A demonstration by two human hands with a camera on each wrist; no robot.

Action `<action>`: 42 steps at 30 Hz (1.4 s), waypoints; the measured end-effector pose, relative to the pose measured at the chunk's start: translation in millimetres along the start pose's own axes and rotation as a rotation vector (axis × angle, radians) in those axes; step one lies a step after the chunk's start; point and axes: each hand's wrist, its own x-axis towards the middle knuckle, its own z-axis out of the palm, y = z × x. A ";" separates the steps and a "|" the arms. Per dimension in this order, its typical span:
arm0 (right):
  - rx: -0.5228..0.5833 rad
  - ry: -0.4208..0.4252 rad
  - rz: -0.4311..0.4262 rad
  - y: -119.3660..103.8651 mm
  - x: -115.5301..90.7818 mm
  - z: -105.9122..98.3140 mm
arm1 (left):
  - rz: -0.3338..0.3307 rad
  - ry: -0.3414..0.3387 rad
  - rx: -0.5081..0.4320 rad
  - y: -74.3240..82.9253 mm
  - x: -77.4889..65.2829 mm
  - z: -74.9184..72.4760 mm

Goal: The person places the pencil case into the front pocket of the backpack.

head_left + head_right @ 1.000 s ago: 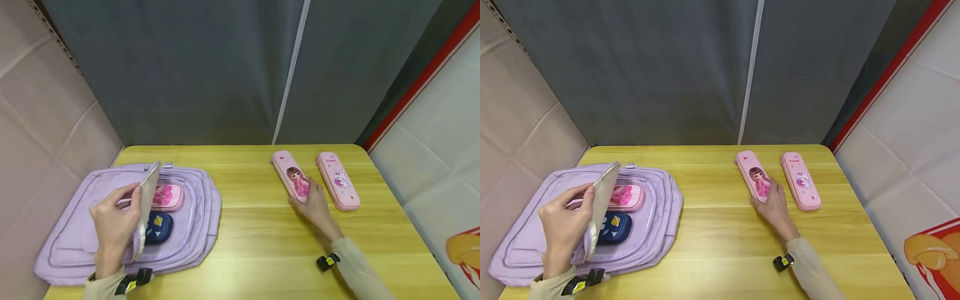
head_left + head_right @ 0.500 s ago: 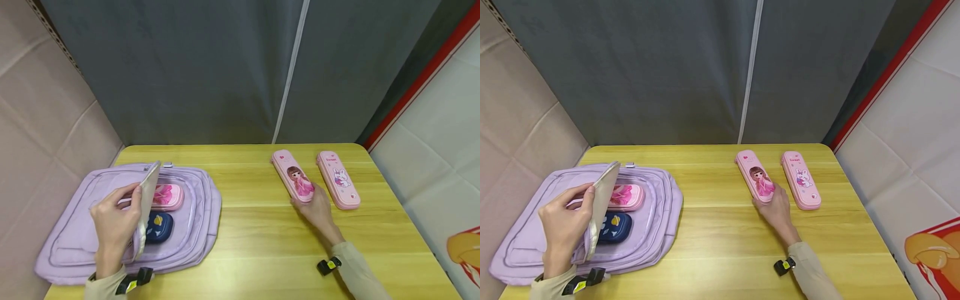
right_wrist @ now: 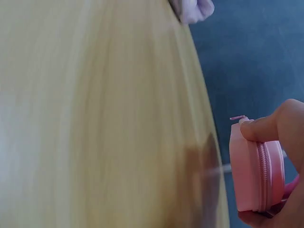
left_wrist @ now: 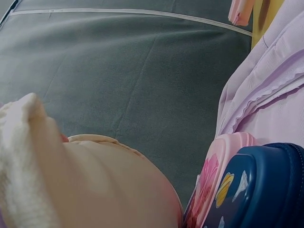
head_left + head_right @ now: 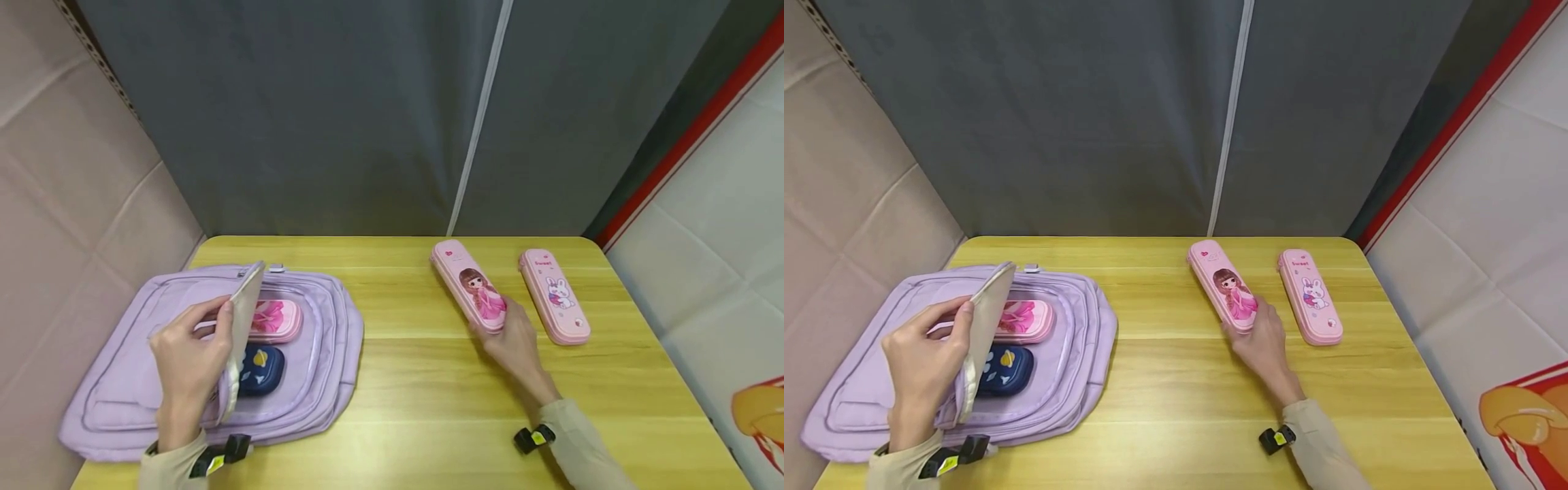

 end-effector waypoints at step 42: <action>0.232 -0.483 -0.581 -141.6 -54.2 63.0 | 0.022 0.000 -0.012 3.3 3.5 -0.5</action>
